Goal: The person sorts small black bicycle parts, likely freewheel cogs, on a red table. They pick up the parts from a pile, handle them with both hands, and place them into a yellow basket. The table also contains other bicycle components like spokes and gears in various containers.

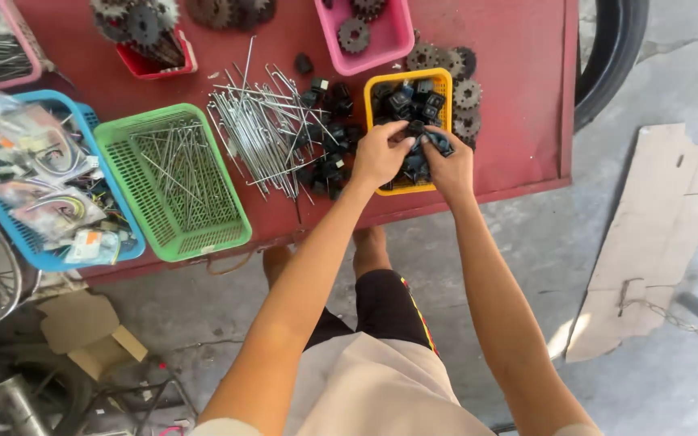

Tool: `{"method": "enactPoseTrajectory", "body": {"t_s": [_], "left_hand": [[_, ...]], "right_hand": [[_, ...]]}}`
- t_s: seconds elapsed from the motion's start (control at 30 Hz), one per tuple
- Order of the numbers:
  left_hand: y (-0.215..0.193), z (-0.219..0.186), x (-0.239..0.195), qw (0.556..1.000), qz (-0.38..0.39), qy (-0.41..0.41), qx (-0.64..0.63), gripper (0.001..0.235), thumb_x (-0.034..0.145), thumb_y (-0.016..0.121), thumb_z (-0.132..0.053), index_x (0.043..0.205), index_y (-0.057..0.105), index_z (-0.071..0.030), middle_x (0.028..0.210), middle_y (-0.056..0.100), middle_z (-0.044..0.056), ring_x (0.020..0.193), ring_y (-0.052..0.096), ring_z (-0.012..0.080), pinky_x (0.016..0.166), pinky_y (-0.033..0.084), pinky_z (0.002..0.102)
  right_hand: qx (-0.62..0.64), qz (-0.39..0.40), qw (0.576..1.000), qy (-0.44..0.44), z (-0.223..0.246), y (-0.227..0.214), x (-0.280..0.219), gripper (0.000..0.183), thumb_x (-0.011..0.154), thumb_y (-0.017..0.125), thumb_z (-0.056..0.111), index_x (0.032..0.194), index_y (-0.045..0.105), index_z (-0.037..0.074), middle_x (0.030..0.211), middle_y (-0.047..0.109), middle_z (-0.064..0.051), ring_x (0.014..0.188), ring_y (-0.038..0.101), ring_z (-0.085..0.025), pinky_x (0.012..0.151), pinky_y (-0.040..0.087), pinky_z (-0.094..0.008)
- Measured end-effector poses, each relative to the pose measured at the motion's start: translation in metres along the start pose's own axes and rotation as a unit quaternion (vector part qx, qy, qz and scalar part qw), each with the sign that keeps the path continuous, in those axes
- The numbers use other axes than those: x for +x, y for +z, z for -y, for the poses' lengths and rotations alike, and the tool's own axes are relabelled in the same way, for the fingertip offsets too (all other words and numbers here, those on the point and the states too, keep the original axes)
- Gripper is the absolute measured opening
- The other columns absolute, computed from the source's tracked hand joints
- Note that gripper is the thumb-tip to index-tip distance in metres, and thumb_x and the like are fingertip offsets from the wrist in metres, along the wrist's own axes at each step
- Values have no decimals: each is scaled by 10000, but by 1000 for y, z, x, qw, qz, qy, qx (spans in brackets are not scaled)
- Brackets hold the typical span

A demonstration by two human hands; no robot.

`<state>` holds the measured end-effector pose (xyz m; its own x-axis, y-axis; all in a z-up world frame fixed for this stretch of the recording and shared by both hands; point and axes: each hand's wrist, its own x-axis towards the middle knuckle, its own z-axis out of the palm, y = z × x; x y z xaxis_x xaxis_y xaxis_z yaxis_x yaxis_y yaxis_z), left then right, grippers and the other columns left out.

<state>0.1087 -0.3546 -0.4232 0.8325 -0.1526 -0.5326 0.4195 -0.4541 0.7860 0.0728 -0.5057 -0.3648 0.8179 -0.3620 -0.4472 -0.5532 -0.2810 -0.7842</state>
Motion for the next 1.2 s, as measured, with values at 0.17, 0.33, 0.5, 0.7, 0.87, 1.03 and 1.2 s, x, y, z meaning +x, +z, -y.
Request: {"method": "enactPoseTrajectory", "body": {"t_s": [0.17, 0.33, 0.5, 0.7, 0.87, 1.03, 1.2], "left_hand": [[-44, 27, -7, 994, -88, 37, 52, 242, 898, 762, -278, 1120, 766, -183, 962, 719, 42, 922, 752, 257, 833, 605, 379], [-96, 55, 4, 963, -237, 34, 119, 214, 881, 733, -140, 1094, 740, -131, 963, 668, 80, 907, 718, 335, 844, 559, 444], [-105, 81, 51, 942, -222, 79, 240, 529, 822, 850, -194, 1293, 637, -80, 1104, 560, 172, 1060, 636, 442, 902, 560, 504], [-112, 70, 56, 943, -212, 104, 236, 368, 845, 764, -24, 1206, 694, -31, 1049, 540, 113, 953, 595, 250, 896, 539, 374], [-130, 35, 9, 980, -160, 42, -113, 315, 911, 700, -122, 1199, 636, -11, 983, 620, 111, 833, 593, 215, 766, 502, 323], [-166, -36, -73, 862, 24, -54, -503, 402, 985, 622, -22, 1374, 541, 35, 1133, 714, 150, 981, 704, 191, 842, 584, 298], [-205, -92, -148, 798, 93, 38, -594, 317, 987, 664, -33, 1299, 613, -4, 1223, 666, 112, 1032, 657, 161, 866, 571, 265]], "right_hand": [[-27, -10, 998, 50, 2, 9, 1, 166, 981, 762, 290, 1085, 790, 163, 819, 713, -68, 756, 696, -207, 699, 554, -376], [23, 1, 995, 95, 52, 47, -27, 157, 905, 805, 293, 918, 743, 150, 671, 610, -24, 651, 570, -144, 592, 482, -330], [81, 162, 977, 109, 70, 81, -27, 101, 991, 669, 197, 903, 664, 148, 637, 642, -63, 579, 606, -158, 543, 492, -362], [123, 142, 971, 149, 79, 76, -44, 157, 959, 709, 181, 971, 718, 25, 777, 687, 6, 609, 566, -50, 522, 476, -187], [190, 127, 963, 143, 103, 51, -58, 190, 1001, 668, 214, 1005, 727, 33, 730, 679, -6, 554, 555, -57, 483, 438, -196], [269, 146, 948, 85, 162, 33, -88, 269, 1055, 599, 241, 1153, 738, 33, 782, 690, -3, 620, 600, -44, 537, 467, -183], [21, 111, 966, -232, 232, 44, -130, 443, 841, 783, 80, 1275, 692, 86, 1180, 683, -93, 1023, 655, -226, 937, 519, -322]]}}
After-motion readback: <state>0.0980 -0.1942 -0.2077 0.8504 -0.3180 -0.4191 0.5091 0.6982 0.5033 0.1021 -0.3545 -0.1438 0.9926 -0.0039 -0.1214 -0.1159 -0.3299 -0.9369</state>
